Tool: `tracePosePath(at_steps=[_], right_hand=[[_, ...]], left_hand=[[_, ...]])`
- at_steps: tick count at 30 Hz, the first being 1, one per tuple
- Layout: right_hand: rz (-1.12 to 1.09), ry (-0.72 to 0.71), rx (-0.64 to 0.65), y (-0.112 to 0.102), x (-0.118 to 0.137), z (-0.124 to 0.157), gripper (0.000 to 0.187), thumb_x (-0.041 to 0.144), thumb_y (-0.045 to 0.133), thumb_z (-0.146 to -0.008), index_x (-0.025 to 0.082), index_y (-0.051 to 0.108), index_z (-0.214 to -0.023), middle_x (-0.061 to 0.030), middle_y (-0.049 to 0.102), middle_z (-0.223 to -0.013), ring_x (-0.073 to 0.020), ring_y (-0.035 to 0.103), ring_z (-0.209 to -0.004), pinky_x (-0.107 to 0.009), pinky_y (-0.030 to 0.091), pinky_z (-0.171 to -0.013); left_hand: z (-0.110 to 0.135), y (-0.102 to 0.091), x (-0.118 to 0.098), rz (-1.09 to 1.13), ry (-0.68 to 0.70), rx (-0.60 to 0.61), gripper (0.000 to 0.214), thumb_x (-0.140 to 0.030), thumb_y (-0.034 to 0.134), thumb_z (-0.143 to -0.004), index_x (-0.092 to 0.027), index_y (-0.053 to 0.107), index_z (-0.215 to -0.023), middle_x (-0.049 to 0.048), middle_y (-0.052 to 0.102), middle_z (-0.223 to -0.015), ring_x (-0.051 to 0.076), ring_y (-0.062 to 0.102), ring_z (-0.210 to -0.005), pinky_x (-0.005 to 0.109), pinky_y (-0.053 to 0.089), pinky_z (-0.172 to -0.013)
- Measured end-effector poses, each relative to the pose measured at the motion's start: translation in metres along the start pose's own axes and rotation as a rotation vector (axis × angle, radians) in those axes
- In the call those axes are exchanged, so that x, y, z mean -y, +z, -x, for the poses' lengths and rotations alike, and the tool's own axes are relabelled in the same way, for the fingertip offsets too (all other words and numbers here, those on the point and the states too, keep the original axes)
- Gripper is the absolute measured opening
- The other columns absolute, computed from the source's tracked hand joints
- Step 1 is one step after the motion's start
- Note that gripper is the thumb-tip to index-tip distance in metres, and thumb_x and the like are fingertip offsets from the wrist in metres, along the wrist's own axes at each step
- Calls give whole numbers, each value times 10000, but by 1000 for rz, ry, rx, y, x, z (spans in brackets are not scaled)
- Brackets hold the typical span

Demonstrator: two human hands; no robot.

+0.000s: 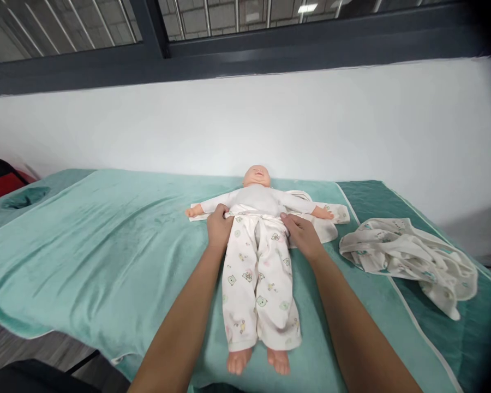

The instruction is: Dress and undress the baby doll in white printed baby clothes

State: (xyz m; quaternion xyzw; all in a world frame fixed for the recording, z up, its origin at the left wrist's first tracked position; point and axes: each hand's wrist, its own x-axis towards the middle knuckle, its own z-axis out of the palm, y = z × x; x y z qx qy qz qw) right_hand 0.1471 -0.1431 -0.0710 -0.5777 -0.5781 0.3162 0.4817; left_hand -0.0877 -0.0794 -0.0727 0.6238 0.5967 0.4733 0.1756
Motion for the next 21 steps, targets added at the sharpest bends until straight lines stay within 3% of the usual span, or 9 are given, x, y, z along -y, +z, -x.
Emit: tracePosePath(at_steps=[5, 8, 11, 13, 16, 21], right_hand=[[19, 58, 17, 0, 2, 9, 584, 688, 479, -874, 209, 280, -604, 31, 295, -581, -125, 302, -615, -280, 230, -568], [-37, 48, 53, 1, 0, 11, 528, 671, 511, -866, 205, 399, -643, 36, 390, -621, -134, 369, -644, -266, 284, -589], [-124, 51, 152, 0, -4, 12, 432, 626, 642, -800, 214, 571, -908, 29, 566, -811, -158, 497, -763, -260, 390, -674], [-200, 41, 189, 0, -8, 12, 497, 582, 716, -756, 224, 571, -1068, 3, 620, -977, -183, 552, -889, -281, 440, -767], [-301, 8, 169, 2, -12, 8, 539, 523, 768, -728, 229, 550, -1124, -24, 624, -1108, -204, 566, -1017, -313, 455, -872], [-314, 80, 109, 9, -15, -3, 554, 528, 801, -672, 216, 564, -1064, -20, 642, -999, -201, 580, -902, -318, 470, -792]], left_hand=[[0, -1, 0, -84, -21, -10, 54, -222, 533, -684, -224, 479, -689, -56, 385, -547, 139, 359, -582, 256, 236, -585], [-3, 1, 0, -111, -23, -18, 41, -226, 527, -695, -225, 486, -691, -50, 395, -555, 145, 374, -592, 256, 236, -588], [-9, 4, 0, -155, -8, -18, 26, -228, 539, -708, -226, 515, -719, -45, 410, -572, 152, 388, -601, 258, 234, -591], [-15, 8, 2, -181, 32, -15, 24, -223, 544, -718, -226, 534, -740, -39, 427, -588, 156, 402, -615, 259, 232, -596], [-25, 14, 3, -201, 50, -10, 46, -215, 543, -731, -228, 557, -772, -30, 454, -607, 163, 422, -627, 259, 228, -596], [-41, 23, 1, -218, 25, 12, 67, -220, 555, -737, -236, 570, -800, -20, 497, -625, 179, 462, -651, 261, 246, -608]])
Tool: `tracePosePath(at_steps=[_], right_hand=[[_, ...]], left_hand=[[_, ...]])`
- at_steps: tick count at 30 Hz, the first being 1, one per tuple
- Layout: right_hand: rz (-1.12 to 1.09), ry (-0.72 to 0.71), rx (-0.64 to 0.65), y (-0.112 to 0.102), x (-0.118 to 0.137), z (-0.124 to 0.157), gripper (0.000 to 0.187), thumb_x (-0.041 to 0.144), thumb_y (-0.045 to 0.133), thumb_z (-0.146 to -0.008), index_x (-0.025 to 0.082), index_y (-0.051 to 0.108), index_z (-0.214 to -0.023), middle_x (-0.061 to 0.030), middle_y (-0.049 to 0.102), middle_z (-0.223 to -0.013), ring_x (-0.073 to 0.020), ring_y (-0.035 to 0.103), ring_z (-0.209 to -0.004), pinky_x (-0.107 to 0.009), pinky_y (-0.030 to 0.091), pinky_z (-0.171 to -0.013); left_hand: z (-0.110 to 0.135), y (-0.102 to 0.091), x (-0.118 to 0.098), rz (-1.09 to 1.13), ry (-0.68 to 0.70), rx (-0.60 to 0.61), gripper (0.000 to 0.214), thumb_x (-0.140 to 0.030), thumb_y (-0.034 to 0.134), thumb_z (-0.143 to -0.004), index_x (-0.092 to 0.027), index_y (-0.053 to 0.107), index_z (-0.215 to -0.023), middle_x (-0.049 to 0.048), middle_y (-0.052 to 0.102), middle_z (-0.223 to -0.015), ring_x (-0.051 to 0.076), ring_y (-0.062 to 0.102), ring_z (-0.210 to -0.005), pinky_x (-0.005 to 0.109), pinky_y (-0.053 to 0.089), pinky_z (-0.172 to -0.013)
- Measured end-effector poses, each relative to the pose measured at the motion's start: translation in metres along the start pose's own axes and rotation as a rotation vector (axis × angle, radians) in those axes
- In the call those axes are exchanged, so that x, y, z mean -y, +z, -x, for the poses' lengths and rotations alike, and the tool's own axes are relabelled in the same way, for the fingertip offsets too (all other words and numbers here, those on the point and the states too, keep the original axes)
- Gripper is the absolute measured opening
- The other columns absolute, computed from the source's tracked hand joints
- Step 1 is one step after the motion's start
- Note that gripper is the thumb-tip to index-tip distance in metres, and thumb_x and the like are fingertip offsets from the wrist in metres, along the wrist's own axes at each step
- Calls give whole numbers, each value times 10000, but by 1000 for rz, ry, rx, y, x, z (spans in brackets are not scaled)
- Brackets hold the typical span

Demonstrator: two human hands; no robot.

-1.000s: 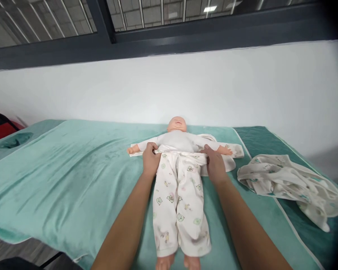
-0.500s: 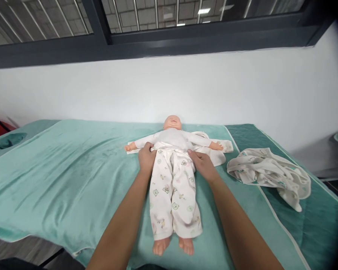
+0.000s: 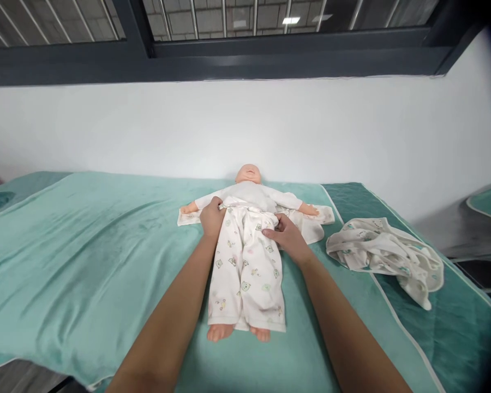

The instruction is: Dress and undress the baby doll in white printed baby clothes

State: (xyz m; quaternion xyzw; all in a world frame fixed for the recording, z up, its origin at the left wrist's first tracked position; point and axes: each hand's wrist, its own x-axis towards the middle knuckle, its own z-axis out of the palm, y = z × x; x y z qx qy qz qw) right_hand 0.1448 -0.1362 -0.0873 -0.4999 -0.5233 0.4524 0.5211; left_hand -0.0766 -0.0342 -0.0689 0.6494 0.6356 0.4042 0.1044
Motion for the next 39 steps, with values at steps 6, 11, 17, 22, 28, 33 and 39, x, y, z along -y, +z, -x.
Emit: tracePosePath(at_steps=[6, 11, 17, 22, 28, 33, 39], right_hand=[[267, 21, -164, 2, 2, -9, 525, 586, 795, -624, 213, 600, -938, 9, 584, -867, -190, 523, -817, -301, 417, -729], [233, -62, -212, 1, -1, -11, 422, 550, 774, -648, 211, 598, -828, 21, 545, -861, -172, 506, -814, -284, 390, -739], [289, -108, -266, 2, -1, -10, 301, 456, 672, -712, 204, 517, -658, 29, 522, -728, -162, 480, -745, -269, 350, -686], [344, -50, -336, 6, -1, -5, 241, 388, 590, -764, 204, 505, -634, 54, 444, -598, -136, 405, -644, -260, 295, -605], [339, -113, -415, 9, -4, -7, 146, 338, 598, -726, 205, 537, -731, 47, 545, -709, -142, 473, -707, -252, 341, -670], [309, -129, -383, 8, -7, -9, 151, 330, 602, -716, 209, 598, -807, 27, 611, -787, -164, 528, -778, -262, 366, -737], [211, -127, -276, 6, -4, -1, 157, 334, 597, -726, 184, 636, -749, 30, 571, -715, -149, 481, -730, -241, 364, -682]], left_hand=[[2, -3, -4, 146, 6, 10, 190, -155, 527, -690, -237, 554, -859, -22, 592, -756, 165, 492, -695, 249, 316, -644], [19, -10, 0, 241, 85, 47, 181, -161, 507, -669, -217, 585, -822, -31, 565, -710, 150, 467, -663, 248, 338, -634], [53, -21, 0, 266, 100, 25, 32, -186, 555, -684, -200, 551, -712, -32, 544, -698, 139, 467, -676, 247, 346, -643], [81, -30, -6, 288, 148, 28, 43, -202, 573, -738, -193, 565, -696, -28, 545, -720, 137, 489, -716, 248, 361, -670], [80, -27, -7, 324, 108, 48, 56, -184, 562, -718, -185, 534, -670, -37, 502, -686, 130, 456, -689, 250, 324, -641], [75, -23, -4, 341, 80, 81, 29, -199, 552, -717, -189, 543, -690, -38, 505, -678, 136, 457, -690, 250, 328, -638], [74, -20, 2, 350, 55, 101, 25, -206, 555, -707, -190, 567, -722, -32, 537, -701, 144, 462, -705, 250, 333, -635]])
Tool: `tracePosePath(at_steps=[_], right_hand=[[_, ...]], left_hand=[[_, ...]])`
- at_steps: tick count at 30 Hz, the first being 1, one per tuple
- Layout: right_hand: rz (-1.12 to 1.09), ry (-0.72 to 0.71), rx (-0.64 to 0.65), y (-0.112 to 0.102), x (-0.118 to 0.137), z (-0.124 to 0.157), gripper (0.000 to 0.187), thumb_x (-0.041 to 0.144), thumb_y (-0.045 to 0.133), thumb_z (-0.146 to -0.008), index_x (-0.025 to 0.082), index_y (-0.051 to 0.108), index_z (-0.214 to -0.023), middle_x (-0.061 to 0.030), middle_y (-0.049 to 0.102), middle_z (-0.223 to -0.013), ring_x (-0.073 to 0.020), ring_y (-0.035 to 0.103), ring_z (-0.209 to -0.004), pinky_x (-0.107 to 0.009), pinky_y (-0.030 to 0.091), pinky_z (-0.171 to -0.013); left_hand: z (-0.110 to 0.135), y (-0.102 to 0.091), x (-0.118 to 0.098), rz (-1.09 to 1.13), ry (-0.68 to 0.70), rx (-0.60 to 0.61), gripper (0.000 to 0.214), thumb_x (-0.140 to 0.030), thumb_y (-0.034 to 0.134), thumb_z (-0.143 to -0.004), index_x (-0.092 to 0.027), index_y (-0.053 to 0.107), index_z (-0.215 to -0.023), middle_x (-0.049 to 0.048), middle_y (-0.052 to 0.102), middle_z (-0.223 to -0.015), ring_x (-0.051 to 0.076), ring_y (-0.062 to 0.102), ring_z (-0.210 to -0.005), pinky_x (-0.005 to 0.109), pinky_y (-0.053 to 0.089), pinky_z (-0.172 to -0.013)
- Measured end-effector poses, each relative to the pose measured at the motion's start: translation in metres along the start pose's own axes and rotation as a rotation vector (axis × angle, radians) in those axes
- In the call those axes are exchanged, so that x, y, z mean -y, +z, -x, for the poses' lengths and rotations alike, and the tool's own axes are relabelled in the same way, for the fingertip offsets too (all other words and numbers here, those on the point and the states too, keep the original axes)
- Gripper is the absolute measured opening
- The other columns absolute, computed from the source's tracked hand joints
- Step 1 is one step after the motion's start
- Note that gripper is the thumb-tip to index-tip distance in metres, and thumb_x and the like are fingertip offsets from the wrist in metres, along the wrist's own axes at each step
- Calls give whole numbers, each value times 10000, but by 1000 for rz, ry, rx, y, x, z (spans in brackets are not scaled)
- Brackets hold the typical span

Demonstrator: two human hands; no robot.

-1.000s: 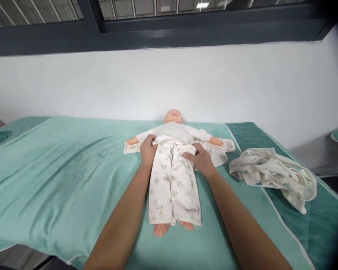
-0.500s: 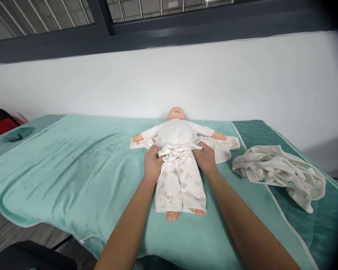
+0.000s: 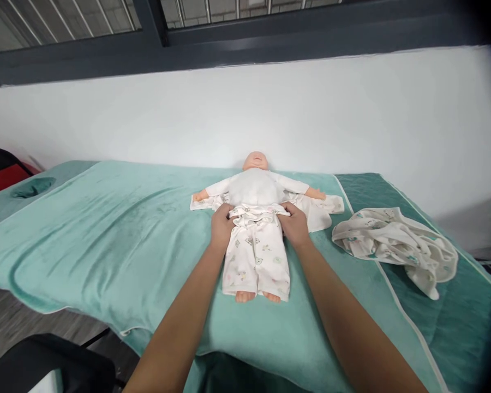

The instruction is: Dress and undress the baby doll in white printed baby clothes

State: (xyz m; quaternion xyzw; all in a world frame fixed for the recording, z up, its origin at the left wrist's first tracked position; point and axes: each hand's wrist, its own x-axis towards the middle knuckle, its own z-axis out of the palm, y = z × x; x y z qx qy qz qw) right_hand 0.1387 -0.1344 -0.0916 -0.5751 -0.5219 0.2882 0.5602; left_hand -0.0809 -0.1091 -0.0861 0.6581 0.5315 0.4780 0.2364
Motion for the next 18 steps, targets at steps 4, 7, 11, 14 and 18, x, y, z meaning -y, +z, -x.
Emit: tracePosePath(at_steps=[4, 7, 11, 14, 18], right_hand=[[-22, 8, 56, -6, 6, 15, 149, 316, 600, -716, 169, 601, -688, 40, 498, -658, -130, 432, -684, -225, 339, -627], [-11, 9, 93, -7, 14, 37, 216, 325, 619, -720, 168, 523, -607, 44, 412, -597, -115, 376, -639, -219, 289, -567], [-32, 22, 167, 2, 25, 72, 337, 430, 635, -787, 167, 512, -614, 40, 401, -587, -106, 348, -609, -217, 272, -533], [-10, 0, 129, 12, 30, 82, 377, 474, 612, -823, 169, 517, -623, 35, 424, -596, -111, 367, -615, -219, 299, -547], [67, 3, 62, 17, 28, 72, 385, 487, 589, -834, 166, 541, -628, 29, 459, -597, -126, 402, -630, -226, 315, -564]], left_hand=[[0, 0, 3, 26, 2, 0, 34, -204, 550, -688, -191, 561, -717, -34, 530, -694, 143, 455, -704, 250, 333, -639], [1, 0, 3, 37, 16, -11, 33, -194, 536, -675, -190, 551, -704, -36, 522, -689, 139, 448, -696, 251, 330, -643], [1, 0, 1, 53, 11, -21, 36, -178, 511, -670, -189, 542, -685, -38, 516, -668, 135, 451, -685, 246, 329, -638], [-1, 0, 0, 71, -4, -30, 37, -176, 523, -658, -189, 546, -684, -47, 496, -639, 129, 444, -669, 240, 320, -621], [-1, -2, -3, 104, -58, -6, 47, -180, 521, -650, -185, 546, -688, -48, 493, -642, 127, 440, -667, 237, 311, -611]])
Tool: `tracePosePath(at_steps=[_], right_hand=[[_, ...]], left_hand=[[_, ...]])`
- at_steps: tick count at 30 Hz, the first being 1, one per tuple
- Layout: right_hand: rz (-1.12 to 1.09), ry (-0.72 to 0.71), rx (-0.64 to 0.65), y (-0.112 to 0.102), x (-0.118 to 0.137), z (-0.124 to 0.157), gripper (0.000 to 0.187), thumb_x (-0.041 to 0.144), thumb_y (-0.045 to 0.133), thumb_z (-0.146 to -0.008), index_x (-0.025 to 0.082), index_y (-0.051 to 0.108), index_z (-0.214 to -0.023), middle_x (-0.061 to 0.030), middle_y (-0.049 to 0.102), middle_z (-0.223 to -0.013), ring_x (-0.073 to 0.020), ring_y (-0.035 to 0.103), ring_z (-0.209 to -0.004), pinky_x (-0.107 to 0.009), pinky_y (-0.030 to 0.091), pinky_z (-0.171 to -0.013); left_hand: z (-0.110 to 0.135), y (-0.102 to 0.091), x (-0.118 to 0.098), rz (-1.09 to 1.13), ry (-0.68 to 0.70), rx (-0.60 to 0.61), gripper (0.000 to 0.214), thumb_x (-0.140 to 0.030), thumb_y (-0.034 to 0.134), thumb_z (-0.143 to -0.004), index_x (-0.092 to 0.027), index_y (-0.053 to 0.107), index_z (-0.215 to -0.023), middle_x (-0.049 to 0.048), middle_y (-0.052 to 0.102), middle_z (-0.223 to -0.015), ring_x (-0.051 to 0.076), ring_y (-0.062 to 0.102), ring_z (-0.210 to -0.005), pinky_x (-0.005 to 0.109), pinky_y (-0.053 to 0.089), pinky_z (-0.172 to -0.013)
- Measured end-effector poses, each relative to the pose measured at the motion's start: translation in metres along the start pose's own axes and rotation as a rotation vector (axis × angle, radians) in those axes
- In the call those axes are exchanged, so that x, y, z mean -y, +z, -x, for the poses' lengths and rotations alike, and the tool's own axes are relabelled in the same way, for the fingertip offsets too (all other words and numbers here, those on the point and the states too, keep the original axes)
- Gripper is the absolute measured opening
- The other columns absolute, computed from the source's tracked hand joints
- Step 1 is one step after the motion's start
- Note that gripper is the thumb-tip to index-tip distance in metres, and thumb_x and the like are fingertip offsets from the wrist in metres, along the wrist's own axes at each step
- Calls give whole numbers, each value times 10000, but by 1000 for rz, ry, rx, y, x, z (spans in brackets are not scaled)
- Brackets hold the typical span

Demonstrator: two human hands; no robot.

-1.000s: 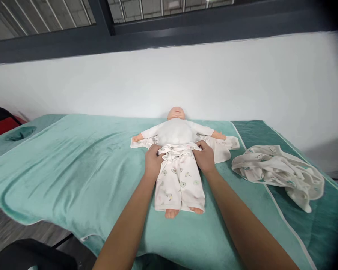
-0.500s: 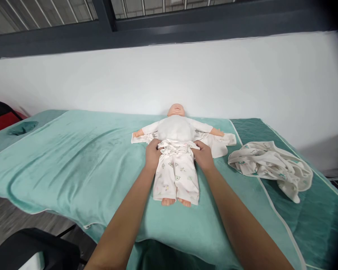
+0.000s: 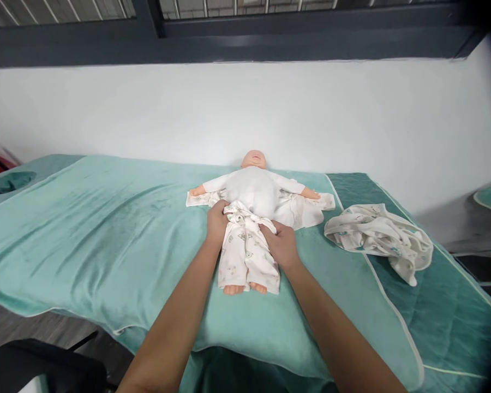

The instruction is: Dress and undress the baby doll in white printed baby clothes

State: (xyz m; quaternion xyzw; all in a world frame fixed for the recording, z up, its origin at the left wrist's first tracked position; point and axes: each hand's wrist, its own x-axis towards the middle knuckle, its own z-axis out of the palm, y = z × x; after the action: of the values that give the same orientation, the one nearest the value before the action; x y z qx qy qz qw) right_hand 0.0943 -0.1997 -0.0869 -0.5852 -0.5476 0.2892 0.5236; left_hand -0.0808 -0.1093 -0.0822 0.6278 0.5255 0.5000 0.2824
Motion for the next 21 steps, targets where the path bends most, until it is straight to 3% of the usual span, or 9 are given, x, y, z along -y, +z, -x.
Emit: tracePosePath(at_steps=[3, 7, 11, 21], right_hand=[[-2, 7, -12, -1, -4, -8, 401, 507, 573, -845, 164, 553, -639, 28, 475, -609, -129, 417, -641, -225, 322, -574], [-30, 8, 0, -2, -6, -10, 391, 510, 564, -849, 164, 572, -667, 26, 499, -636, -133, 433, -661, -226, 339, -601], [-29, -11, -13, -3, -5, -9, 370, 484, 563, -846, 178, 508, -646, 35, 472, -631, -130, 417, -666, -224, 332, -606], [-51, 3, -50, -3, -9, -15, 371, 509, 518, -876, 189, 499, -689, 31, 505, -671, -144, 430, -701, -231, 343, -640]], left_hand=[[15, -7, -5, 2, -17, 23, 12, -186, 512, -664, -180, 521, -659, -44, 486, -635, 129, 442, -668, 241, 313, -619], [55, -22, -12, -93, -26, 36, 102, -188, 511, -713, -180, 469, -620, -48, 446, -607, 122, 426, -658, 243, 297, -623], [80, -30, -16, -107, -31, 50, 171, -217, 501, -783, -184, 441, -626, -53, 417, -608, 114, 407, -639, 242, 288, -610], [50, -8, -17, -155, 29, 1, 135, -234, 510, -796, -192, 497, -669, -36, 507, -636, 139, 463, -660, 247, 300, -626]])
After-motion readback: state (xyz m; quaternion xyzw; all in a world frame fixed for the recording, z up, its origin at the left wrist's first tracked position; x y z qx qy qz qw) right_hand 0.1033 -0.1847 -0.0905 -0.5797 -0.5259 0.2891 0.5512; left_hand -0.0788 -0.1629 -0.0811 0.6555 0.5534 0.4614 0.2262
